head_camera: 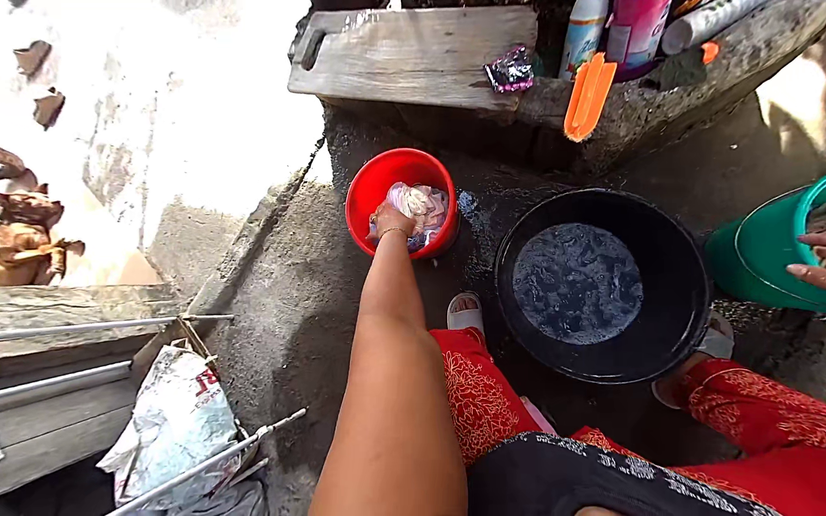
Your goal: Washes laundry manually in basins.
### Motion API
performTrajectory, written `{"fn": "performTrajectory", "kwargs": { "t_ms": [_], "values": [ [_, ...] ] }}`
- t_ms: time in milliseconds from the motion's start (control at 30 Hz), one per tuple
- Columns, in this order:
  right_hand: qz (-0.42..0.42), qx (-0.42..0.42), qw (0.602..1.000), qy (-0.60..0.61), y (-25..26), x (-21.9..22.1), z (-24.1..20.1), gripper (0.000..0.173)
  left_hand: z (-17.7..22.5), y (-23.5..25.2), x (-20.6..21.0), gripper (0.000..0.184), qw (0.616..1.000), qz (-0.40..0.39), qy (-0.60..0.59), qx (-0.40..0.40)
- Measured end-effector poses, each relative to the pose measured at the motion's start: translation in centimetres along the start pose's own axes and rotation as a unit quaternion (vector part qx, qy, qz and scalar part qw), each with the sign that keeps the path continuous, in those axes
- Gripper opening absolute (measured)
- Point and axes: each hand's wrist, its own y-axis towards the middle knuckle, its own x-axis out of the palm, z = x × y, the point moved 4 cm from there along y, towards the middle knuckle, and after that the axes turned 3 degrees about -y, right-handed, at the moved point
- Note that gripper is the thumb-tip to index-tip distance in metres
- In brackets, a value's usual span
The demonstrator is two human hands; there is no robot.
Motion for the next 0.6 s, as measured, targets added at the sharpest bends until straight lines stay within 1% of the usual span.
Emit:
{"fn": "performTrajectory", "kwargs": {
  "t_ms": [100,167,233,267,300,333,367,400,433,467,533,600],
  "values": [
    [-0.004,-0.012,1.0,-0.005,-0.3,-0.1,-0.2,0.049,0.2,-0.7,-1.1,0.055,0.999,0.017,0.01,0.03],
    [0.001,-0.016,1.0,-0.007,-0.7,-0.2,-0.1,0.047,0.8,-2.0,-2.4,0.043,0.998,0.04,-0.009,0.056],
    [0.001,-0.019,1.0,-0.002,-1.0,-0.3,-0.4,0.046,1.7,-3.2,-4.7,0.041,0.992,0.045,-0.089,0.081],
    [-0.002,-0.021,1.0,0.002,-1.2,-0.3,-0.6,0.046,2.1,-3.6,-5.7,0.04,0.983,0.053,-0.151,0.095],
    [-0.005,-0.025,1.0,0.006,-1.3,-0.4,-0.8,0.047,2.6,-3.9,-6.7,0.035,0.965,0.069,-0.226,0.117],
    [-0.006,-0.031,0.999,0.011,-1.4,-0.4,-1.0,0.047,3.2,-4.6,-7.9,0.025,0.933,0.09,-0.309,0.158],
    [-0.007,-0.036,0.999,0.015,-1.5,-0.4,-1.2,0.047,4.3,-6.0,-9.3,0.013,0.894,0.096,-0.384,0.21],
    [-0.009,-0.039,0.999,0.019,-1.6,-0.5,-1.4,0.047,5.5,-8.1,-10.9,0.005,0.848,0.083,-0.448,0.271],
    [-0.008,-0.045,0.999,0.024,-1.6,-0.5,-1.7,0.046,6.9,-10.6,-12.2,0.011,0.8,0.049,-0.496,0.335],
    [-0.009,-0.051,0.998,0.03,-1.7,-0.5,-2.0,0.045,8.2,-13.5,-13.4,0.014,0.762,0.004,-0.512,0.397],
    [-0.012,-0.06,0.997,0.04,-2.0,-0.5,-2.7,0.045,10.8,-19.4,-14.8,0.015,0.703,-0.074,-0.501,0.499],
    [-0.017,-0.066,0.997,0.046,-2.2,-0.5,-3.5,0.045,12.9,-24.5,-14.9,0.014,0.646,-0.131,-0.485,0.575]
  ]
}}
